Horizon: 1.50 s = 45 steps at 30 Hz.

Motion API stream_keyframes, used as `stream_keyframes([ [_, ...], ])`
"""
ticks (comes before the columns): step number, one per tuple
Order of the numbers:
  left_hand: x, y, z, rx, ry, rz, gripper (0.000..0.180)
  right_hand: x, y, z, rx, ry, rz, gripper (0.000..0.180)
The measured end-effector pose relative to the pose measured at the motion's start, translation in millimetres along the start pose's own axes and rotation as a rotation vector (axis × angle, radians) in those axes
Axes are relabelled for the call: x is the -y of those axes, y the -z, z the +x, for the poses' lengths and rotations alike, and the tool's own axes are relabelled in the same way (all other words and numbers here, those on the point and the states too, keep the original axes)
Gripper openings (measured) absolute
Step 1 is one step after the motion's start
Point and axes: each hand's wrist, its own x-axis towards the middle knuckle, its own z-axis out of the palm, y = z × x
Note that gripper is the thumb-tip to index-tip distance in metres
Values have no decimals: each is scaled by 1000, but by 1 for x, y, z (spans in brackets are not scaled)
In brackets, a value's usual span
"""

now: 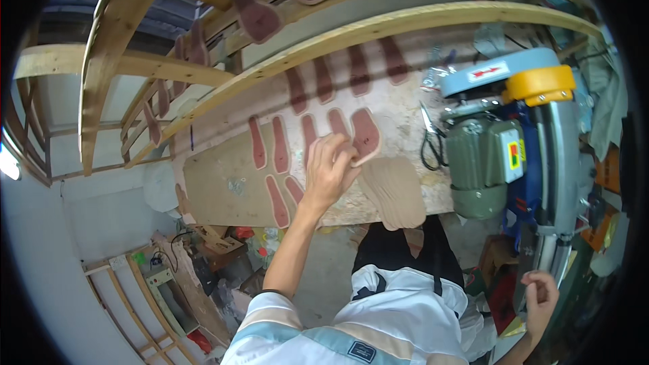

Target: The person skives the edges of insole pads using a machine, takes insoles from an overhead rack, and lays them out on the workbench.

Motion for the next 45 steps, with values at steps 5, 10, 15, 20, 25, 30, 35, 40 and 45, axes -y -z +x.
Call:
stream_keyframes([
  [5,120,20,-33,-108,-76,342,37,-3,-84,16,90,-83,59,12],
  [10,259,51,-28,35,-30,542,34,1,-149,31,161,-120,14,12],
  [15,349,28,-10,137,16,703,36,-2,-189,40,165,-106,-85,13],
  [20,379,-6,-15,204,46,603,37,-15,-215,38,121,-191,-90,13],
  [25,407,3,-29,231,141,554,53,-39,-258,82,183,-55,-161,14],
  [30,317,30,-29,191,216,313,70,-114,-316,156,-110,60,-484,42],
  [35,223,58,-75,95,355,178,69,-131,-317,182,-64,-185,-532,56],
  [40,135,40,-120,-9,648,-2,61,-123,-297,172,-46,-69,-250,33],
  [45,22,20,-142,6,657,-188,58,-27,-174,86,103,26,271,37],
])
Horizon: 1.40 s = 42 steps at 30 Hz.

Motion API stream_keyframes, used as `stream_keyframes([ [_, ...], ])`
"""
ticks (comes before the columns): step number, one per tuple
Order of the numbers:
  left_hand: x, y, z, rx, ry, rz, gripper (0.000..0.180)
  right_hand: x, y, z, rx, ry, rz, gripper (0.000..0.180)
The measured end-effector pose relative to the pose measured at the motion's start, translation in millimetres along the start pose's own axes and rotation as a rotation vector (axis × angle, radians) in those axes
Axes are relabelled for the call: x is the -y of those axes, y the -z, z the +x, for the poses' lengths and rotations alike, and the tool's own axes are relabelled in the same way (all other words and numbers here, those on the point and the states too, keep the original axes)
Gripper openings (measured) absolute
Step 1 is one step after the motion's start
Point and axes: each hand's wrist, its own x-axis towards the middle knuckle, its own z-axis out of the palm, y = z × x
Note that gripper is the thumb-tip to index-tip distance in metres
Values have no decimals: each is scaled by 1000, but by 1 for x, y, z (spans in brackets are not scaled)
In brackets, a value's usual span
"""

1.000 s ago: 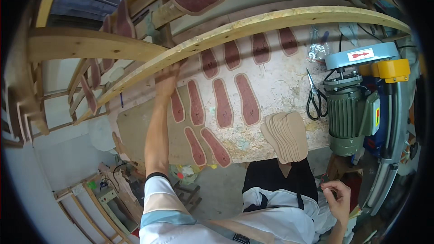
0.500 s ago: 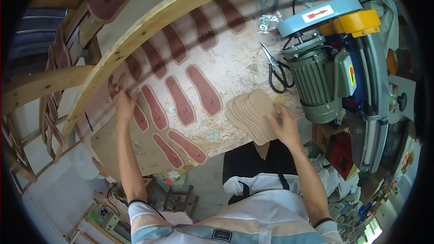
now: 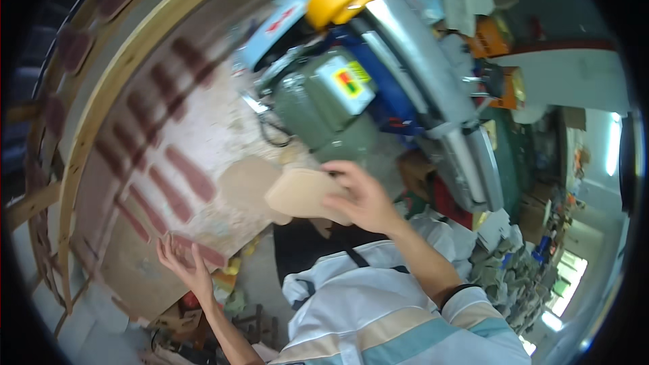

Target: The person skives the edges of insole pads using a machine, takes insoles from an overhead rack, and lays them out on the workbench.

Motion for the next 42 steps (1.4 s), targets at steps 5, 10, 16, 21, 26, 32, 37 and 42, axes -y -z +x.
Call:
stream_keyframes([
  [5,-87,-83,-57,282,91,-432,56,69,241,-114,-774,270,-535,45],
  [10,-182,-152,-97,625,10,-603,47,47,375,-129,-519,-25,-499,40],
  [16,-271,-212,-126,862,-14,-730,38,19,367,-93,-134,-112,-453,38],
  [21,-313,-270,-142,1102,187,-796,40,31,358,-100,-84,85,-752,26],
  [26,-320,-291,-143,1144,361,-744,44,47,362,-120,-372,81,-427,20],
  [32,-269,-257,-126,1132,150,-804,26,50,338,-138,-398,68,-467,16],
  [37,-200,-95,-52,628,-192,-541,21,52,313,-149,-241,126,-463,14],
  [42,-57,48,48,4,-233,21,18,75,204,-102,-136,60,-435,16],
])
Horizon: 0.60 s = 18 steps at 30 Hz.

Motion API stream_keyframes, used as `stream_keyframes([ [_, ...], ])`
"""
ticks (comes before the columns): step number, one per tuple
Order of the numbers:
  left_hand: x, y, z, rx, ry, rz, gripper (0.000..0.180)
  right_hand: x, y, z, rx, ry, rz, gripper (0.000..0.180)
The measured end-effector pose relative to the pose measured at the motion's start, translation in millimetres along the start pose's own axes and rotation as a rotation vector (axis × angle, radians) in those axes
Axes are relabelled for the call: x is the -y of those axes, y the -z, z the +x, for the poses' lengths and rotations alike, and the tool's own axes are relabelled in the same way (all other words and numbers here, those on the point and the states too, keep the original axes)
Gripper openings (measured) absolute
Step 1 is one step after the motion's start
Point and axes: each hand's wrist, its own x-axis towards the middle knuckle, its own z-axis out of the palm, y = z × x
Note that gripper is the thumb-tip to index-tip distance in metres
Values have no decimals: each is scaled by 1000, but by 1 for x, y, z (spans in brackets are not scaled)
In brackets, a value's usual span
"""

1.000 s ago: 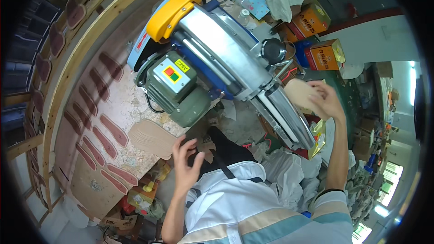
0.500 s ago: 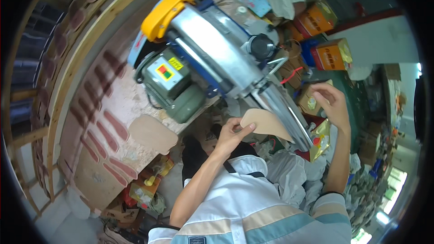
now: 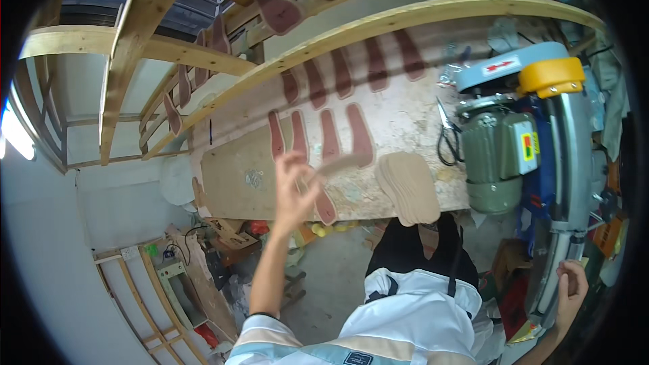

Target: The person skives the edges of insole pads using a machine, takes insoles from an overhead rack, and lays them out on the workbench.

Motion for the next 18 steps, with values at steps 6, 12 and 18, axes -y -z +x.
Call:
stream_keyframes([
  [6,196,54,126,-207,-204,449,27,59,-130,35,98,8,18,17],
  [12,352,41,198,-246,-228,663,29,71,-212,48,124,-80,12,17],
  [18,370,12,192,-131,-199,643,34,73,-241,50,123,-128,34,18],
])
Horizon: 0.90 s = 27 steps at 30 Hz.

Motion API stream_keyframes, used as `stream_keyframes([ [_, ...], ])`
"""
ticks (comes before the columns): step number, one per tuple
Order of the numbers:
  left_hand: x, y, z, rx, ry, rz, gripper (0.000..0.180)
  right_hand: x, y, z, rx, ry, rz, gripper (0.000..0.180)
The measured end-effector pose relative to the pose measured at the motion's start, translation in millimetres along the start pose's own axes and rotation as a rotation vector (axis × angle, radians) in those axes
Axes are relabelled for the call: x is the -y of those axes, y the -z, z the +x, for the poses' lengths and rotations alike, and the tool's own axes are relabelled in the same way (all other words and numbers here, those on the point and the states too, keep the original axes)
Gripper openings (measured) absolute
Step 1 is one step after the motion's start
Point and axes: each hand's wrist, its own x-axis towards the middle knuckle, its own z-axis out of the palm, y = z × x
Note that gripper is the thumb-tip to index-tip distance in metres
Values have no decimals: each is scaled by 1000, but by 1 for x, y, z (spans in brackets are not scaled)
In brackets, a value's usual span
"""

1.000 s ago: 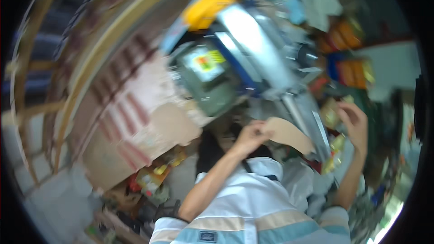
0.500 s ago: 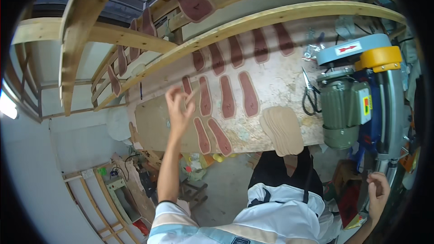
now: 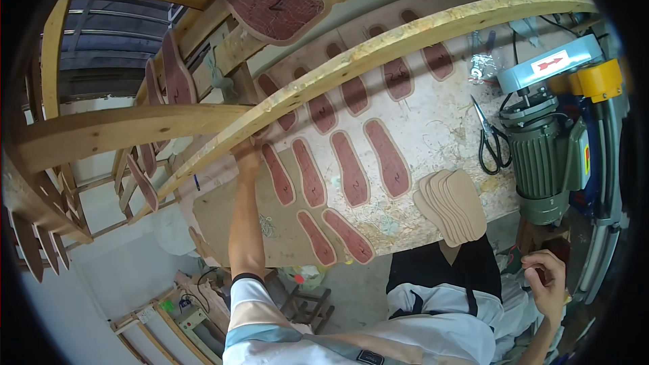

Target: The person skives the edges of insole pads using a machine, takes insoles from an overhead rack, and lays them out on the workbench.

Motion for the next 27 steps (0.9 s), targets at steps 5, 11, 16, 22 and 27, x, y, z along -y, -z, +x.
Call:
stream_keyframes([
  [5,-9,14,12,284,183,-208,42,-4,-15,9,-4,-61,17,17],
  [11,9,13,-3,400,264,-245,60,-12,-37,15,82,-52,-29,17],
  [16,17,-22,-34,422,604,-592,71,-24,-52,28,75,-42,-82,17],
  [22,29,-27,-44,402,433,-406,81,-34,-81,50,68,12,-145,17],
  [27,-35,14,29,415,218,-147,84,-54,-106,78,-1,41,-224,19],
])
